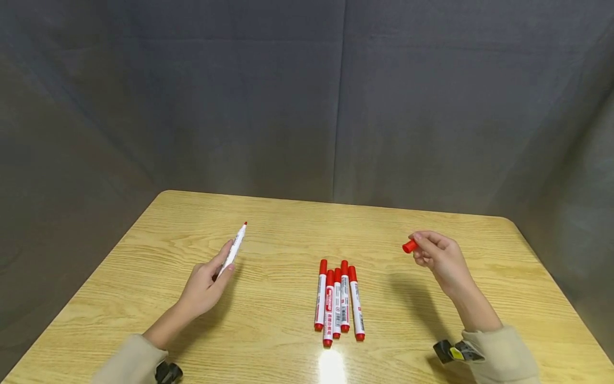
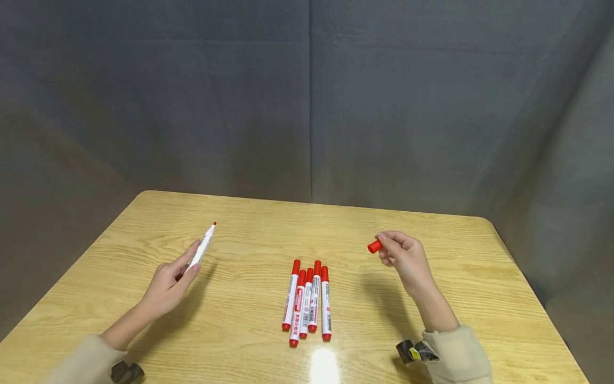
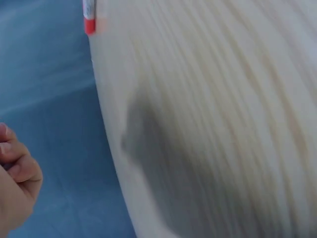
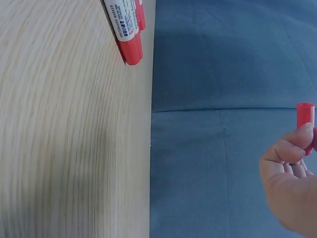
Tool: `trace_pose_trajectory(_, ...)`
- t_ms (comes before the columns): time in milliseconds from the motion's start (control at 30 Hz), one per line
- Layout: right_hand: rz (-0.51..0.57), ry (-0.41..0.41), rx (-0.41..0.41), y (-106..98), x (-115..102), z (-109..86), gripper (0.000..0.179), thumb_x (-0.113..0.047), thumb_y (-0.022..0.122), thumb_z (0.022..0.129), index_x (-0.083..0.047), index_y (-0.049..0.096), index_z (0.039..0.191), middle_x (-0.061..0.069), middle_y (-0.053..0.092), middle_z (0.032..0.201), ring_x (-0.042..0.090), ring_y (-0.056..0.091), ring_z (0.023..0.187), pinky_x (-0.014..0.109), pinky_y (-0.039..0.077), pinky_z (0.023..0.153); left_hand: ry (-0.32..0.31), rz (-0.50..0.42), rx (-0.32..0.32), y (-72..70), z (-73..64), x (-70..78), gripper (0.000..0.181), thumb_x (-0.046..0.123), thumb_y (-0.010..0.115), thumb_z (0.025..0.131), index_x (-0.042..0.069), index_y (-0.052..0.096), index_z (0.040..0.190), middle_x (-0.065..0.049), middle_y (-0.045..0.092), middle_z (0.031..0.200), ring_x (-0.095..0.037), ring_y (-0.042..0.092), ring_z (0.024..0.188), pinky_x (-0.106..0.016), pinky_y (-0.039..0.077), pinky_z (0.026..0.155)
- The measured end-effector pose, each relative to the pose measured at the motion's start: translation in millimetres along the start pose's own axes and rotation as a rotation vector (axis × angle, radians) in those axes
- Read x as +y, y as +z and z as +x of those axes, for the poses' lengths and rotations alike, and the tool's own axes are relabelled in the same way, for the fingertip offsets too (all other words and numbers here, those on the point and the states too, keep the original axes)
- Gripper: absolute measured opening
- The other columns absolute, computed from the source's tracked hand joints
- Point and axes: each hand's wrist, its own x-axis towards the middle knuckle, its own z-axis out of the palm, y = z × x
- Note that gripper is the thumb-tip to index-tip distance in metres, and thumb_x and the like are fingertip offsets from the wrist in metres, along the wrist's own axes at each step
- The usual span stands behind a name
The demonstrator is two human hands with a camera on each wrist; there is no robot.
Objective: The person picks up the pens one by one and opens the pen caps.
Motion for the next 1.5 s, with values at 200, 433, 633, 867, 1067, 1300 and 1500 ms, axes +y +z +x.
trace_pose_trajectory(200, 0.004, 0.002, -0.001, -3.0, -0.7, -1.7, 0.017, -0.013, 0.053, 0.093, -0.014, 0.068, 0.086, -0.003, 0.061, 0.073, 0.005, 0.054, 0.060, 0.016, 0.046, 0.054, -0.068, 0.044, 0.009, -10.3, -1.8, -15.6, 0.044, 0.001, 0.048, 0.091, -0.014, 0.038, 0.131, 0.014, 0.028, 0.047, 0.009, 0.019, 0.039, -0.015, 0.023, 0.031)
trace_pose_trajectory(433, 0.010, 0.007, 0.003, -4.1, -2.8, -3.1, 0.016, -0.013, 0.053, 0.092, -0.013, 0.067, 0.086, -0.003, 0.062, 0.073, 0.005, 0.054, 0.060, 0.016, 0.046, 0.054, -0.158, 0.178, -0.025, -19.8, -2.6, -32.0, 0.044, 0.008, 0.047, 0.093, -0.013, 0.039, 0.131, 0.010, 0.028, 0.047, 0.004, 0.019, 0.038, -0.019, 0.023, 0.033)
trace_pose_trajectory(633, 0.024, 0.002, 0.010, -8.4, -4.2, -4.5, 0.016, -0.011, 0.053, 0.092, -0.011, 0.068, 0.086, -0.002, 0.062, 0.072, 0.005, 0.055, 0.060, 0.016, 0.047, 0.054, -0.237, 0.314, -0.105, -23.5, -3.5, -48.2, 0.045, 0.013, 0.044, 0.095, -0.012, 0.039, 0.131, 0.005, 0.031, 0.047, -0.002, 0.021, 0.039, -0.023, 0.025, 0.036)
trace_pose_trajectory(867, 0.024, -0.014, 0.002, -11.7, -8.5, -7.5, 0.017, -0.010, 0.052, 0.093, -0.011, 0.068, 0.087, -0.002, 0.062, 0.073, 0.005, 0.055, 0.060, 0.016, 0.047, 0.054, -0.296, 0.351, -0.193, -21.8, -5.6, -67.3, 0.046, 0.016, 0.038, 0.097, -0.014, 0.036, 0.132, 0.002, 0.033, 0.047, -0.007, 0.024, 0.038, -0.024, 0.024, 0.036)
trace_pose_trajectory(1067, 0.030, -0.011, 0.018, -15.5, -12.6, -9.7, 0.017, -0.010, 0.053, 0.092, -0.012, 0.069, 0.086, -0.002, 0.062, 0.072, 0.005, 0.055, 0.059, 0.016, 0.047, 0.054, -0.345, 0.365, -0.275, -19.0, -5.8, -74.9, 0.048, 0.019, 0.034, 0.099, -0.013, 0.033, 0.134, 0.002, 0.034, 0.046, -0.007, 0.024, 0.036, -0.022, 0.024, 0.035)
trace_pose_trajectory(1300, 0.070, -0.012, 0.024, -18.4, -12.8, -11.5, 0.017, -0.009, 0.053, 0.092, -0.009, 0.068, 0.086, -0.001, 0.063, 0.073, 0.006, 0.055, 0.059, 0.016, 0.046, 0.053, -0.359, 0.389, -0.315, -15.9, -6.2, -76.8, 0.048, 0.019, 0.034, 0.098, -0.013, 0.032, 0.134, 0.002, 0.034, 0.045, -0.007, 0.024, 0.036, -0.019, 0.021, 0.034)
trace_pose_trajectory(1500, 0.076, -0.005, 0.024, -19.4, -12.2, -11.3, 0.017, -0.009, 0.053, 0.092, -0.009, 0.068, 0.085, -0.001, 0.063, 0.073, 0.006, 0.055, 0.059, 0.016, 0.046, 0.052, -0.355, 0.451, -0.334, -14.2, -6.7, -76.9, 0.046, 0.018, 0.034, 0.097, -0.014, 0.037, 0.131, 0.001, 0.034, 0.046, -0.009, 0.025, 0.037, -0.020, 0.021, 0.035)
